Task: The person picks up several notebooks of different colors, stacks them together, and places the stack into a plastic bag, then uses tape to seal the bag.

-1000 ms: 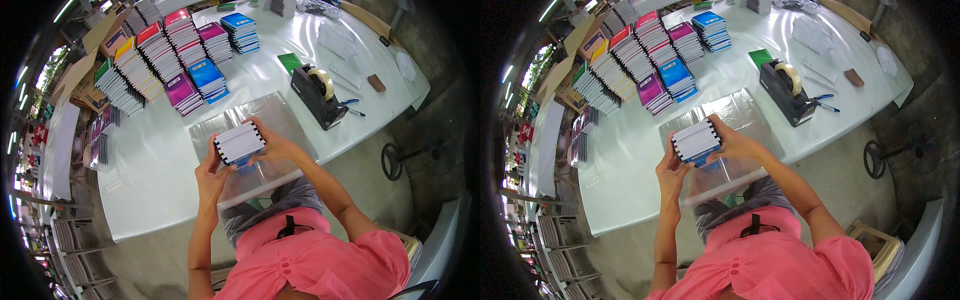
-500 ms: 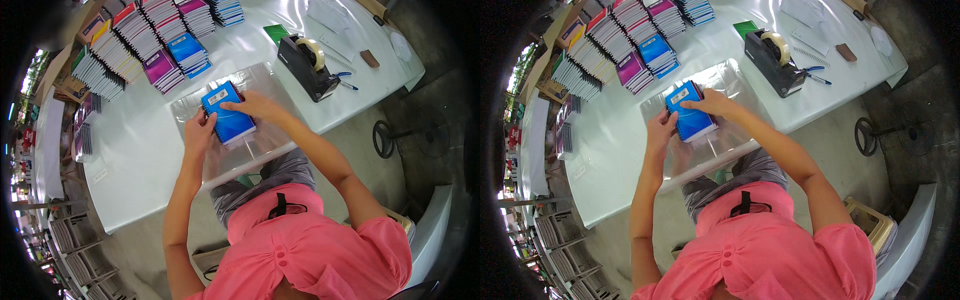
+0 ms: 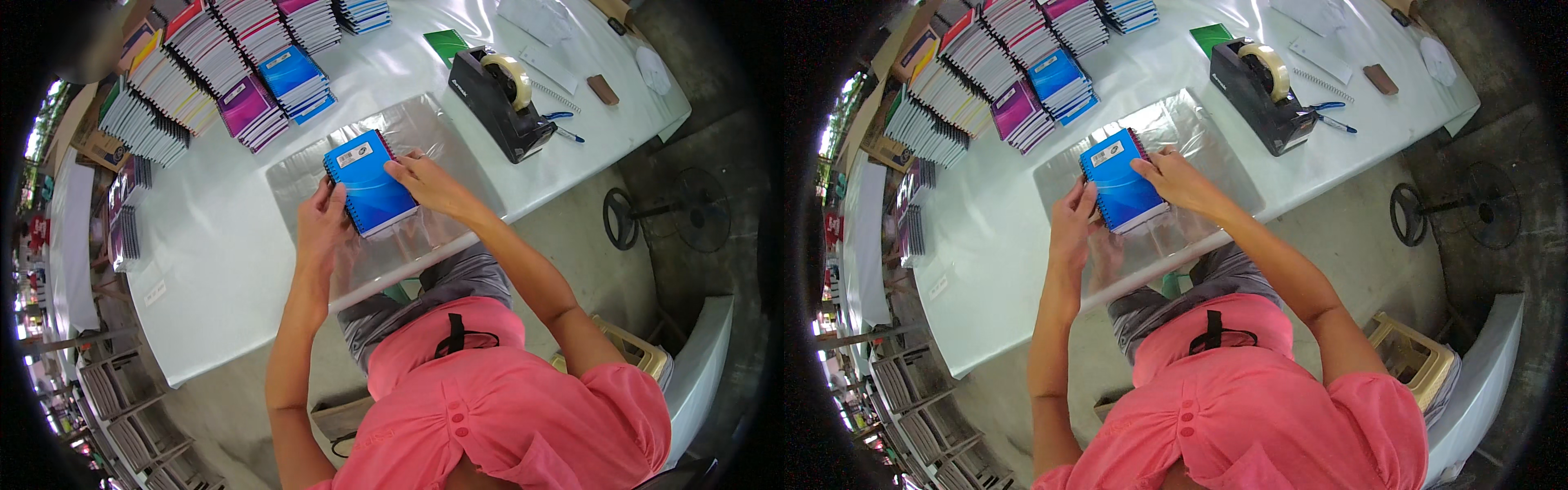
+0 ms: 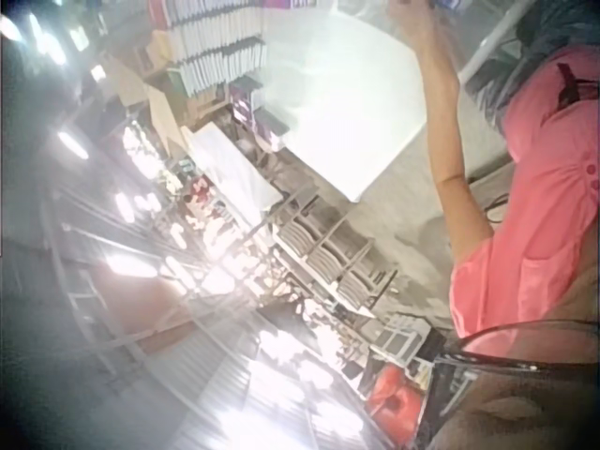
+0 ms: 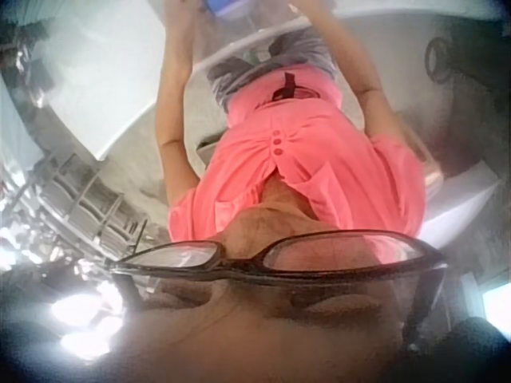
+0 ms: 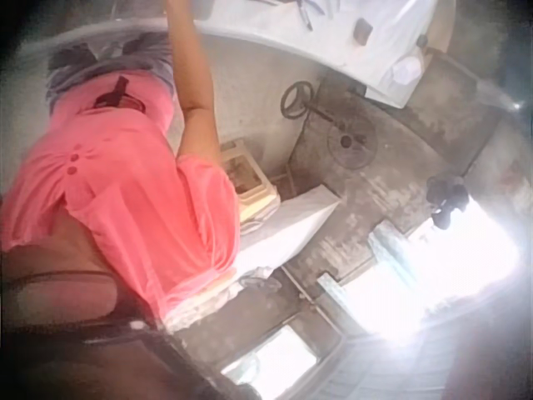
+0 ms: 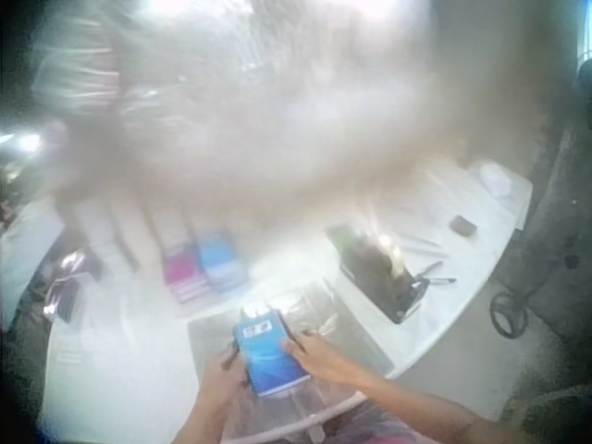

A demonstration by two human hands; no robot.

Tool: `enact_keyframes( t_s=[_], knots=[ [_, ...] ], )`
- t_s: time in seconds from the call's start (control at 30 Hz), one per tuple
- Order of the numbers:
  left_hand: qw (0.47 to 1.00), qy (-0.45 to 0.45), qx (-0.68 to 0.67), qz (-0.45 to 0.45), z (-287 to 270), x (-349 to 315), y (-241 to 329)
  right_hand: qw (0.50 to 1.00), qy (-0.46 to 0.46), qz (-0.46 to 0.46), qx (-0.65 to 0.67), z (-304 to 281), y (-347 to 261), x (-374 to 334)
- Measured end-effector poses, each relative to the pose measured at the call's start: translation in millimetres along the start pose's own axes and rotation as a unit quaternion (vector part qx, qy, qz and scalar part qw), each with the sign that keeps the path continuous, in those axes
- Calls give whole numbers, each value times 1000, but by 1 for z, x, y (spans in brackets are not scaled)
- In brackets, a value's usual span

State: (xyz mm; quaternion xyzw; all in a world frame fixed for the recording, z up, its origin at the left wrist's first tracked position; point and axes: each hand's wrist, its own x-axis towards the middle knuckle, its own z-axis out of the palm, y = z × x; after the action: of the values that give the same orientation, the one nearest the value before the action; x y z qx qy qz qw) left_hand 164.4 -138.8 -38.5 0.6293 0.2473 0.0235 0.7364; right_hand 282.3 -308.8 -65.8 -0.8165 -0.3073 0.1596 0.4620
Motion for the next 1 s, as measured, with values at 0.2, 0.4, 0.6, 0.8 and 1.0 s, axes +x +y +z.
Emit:
enact_keyframes(
  t_s=[0.2,0.4,0.6,0.8,1.0],
  knots=[
    [991,96,-59,76,-25,-16,-32,939,174,81,-286,-58,18,-44],
    [981,43,15,187,-37,-18,-55,922,194,146,-303,-55,33,-58],
    [983,48,-43,173,-28,-13,-42,949,217,182,-141,-61,16,-59],
    [977,77,-99,172,10,-8,-24,932,263,107,-227,-50,14,-59],
    [959,71,-237,139,31,-11,-8,910,255,-8,-327,-52,-3,-55]
  ],
)
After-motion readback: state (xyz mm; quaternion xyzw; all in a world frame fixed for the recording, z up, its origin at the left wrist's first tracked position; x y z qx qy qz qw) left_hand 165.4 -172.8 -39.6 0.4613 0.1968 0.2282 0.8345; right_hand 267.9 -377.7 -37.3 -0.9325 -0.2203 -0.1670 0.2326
